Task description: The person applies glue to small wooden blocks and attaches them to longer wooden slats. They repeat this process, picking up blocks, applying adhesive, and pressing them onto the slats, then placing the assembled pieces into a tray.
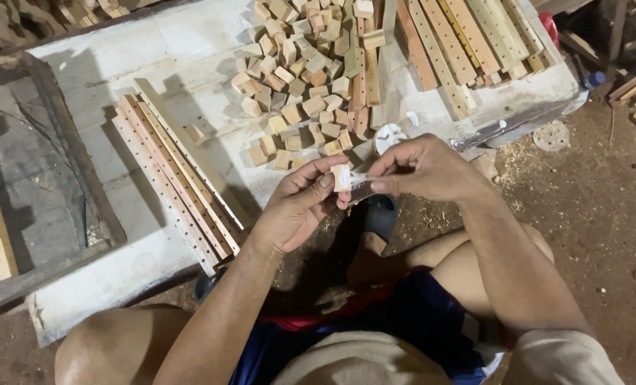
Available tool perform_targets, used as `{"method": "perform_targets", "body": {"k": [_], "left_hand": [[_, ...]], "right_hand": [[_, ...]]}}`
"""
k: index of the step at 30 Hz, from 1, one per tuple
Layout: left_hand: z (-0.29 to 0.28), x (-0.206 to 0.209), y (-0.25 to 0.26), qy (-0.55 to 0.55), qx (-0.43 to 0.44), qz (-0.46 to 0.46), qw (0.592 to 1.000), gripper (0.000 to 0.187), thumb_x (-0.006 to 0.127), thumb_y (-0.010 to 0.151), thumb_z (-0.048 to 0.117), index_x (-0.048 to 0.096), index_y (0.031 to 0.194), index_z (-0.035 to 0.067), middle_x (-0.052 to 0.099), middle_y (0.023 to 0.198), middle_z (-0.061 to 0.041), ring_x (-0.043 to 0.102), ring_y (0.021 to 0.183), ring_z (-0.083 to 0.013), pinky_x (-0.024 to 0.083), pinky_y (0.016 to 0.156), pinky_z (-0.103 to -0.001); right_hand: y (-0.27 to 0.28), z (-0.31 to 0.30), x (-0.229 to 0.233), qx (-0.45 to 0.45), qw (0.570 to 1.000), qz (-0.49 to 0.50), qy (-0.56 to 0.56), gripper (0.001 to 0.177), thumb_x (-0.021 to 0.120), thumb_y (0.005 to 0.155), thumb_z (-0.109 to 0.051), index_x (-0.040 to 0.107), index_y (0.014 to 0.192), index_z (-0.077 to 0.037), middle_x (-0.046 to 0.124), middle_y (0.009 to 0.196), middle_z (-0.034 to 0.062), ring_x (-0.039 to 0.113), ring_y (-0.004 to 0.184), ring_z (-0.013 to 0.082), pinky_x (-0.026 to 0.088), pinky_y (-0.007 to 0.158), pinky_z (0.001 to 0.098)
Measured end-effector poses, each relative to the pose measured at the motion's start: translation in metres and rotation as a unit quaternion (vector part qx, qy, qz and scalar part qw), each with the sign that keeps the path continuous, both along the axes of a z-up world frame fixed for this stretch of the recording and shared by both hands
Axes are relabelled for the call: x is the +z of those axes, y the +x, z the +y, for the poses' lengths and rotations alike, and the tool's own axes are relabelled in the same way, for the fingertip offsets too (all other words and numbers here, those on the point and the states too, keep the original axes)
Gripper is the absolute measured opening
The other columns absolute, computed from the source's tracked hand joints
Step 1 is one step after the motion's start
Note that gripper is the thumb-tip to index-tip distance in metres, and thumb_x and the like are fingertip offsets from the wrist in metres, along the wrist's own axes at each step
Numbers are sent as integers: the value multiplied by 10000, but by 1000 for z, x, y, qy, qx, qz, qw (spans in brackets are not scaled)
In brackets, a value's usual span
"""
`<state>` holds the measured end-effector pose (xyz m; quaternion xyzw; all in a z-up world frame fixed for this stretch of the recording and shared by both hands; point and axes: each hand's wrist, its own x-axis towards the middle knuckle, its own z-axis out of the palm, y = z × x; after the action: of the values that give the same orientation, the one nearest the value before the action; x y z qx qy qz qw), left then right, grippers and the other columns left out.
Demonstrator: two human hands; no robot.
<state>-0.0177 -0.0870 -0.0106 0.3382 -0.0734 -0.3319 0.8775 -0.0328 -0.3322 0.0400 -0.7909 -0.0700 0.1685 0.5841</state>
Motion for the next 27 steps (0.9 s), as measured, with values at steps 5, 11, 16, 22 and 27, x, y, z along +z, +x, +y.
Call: {"method": "perform_targets", "body": {"k": [5, 11, 16, 22, 27], "left_hand": [[1, 3, -2, 4, -2, -6, 1000, 434, 603, 1012, 115, 539, 1398, -73, 583, 859, -63, 719, 883, -225, 623, 839, -326], [2, -3, 1, 3, 0, -9, 1000, 440, 596, 1012, 102, 529, 1408, -81, 602, 899, -84, 720, 882, -223, 626, 841, -326], [2, 0, 2, -1, 0, -4, 1000, 442, 590, 1016, 102, 525, 1415, -78, 576, 883, -58, 719, 875, -209, 630, 859, -332], [2, 3, 1, -1, -2, -10, 1000, 436, 596, 1015, 101, 529, 1401, -89, 575, 862, -61, 726, 866, -225, 630, 836, -323], [3, 3, 1, 0, 3, -12, 1000, 430, 593, 1015, 97, 534, 1398, -90, 588, 872, -75, 726, 868, -229, 630, 836, -328]], "right_hand": [[2, 5, 1, -14, 1000, -15, 12, 179, 825, 843, -83, 784, 983, 21, 719, 700, 160, 638, 617, 219, 523, 695, 361], [3, 5, 0, -6, 1000, -4, -1, 162, 844, 820, -74, 802, 960, -4, 732, 711, 152, 632, 635, 213, 515, 693, 349], [1, 4, -1, 14, 999, 23, -20, 148, 859, 806, -93, 818, 929, -21, 748, 719, 151, 635, 633, 215, 522, 678, 353], [5, 6, -1, -26, 999, -24, -3, 153, 850, 819, -81, 798, 946, -14, 729, 720, 146, 624, 647, 214, 494, 693, 346], [7, 5, -1, -29, 999, -34, 5, 165, 846, 823, -67, 792, 956, 13, 727, 712, 153, 615, 639, 201, 490, 671, 334]]}}
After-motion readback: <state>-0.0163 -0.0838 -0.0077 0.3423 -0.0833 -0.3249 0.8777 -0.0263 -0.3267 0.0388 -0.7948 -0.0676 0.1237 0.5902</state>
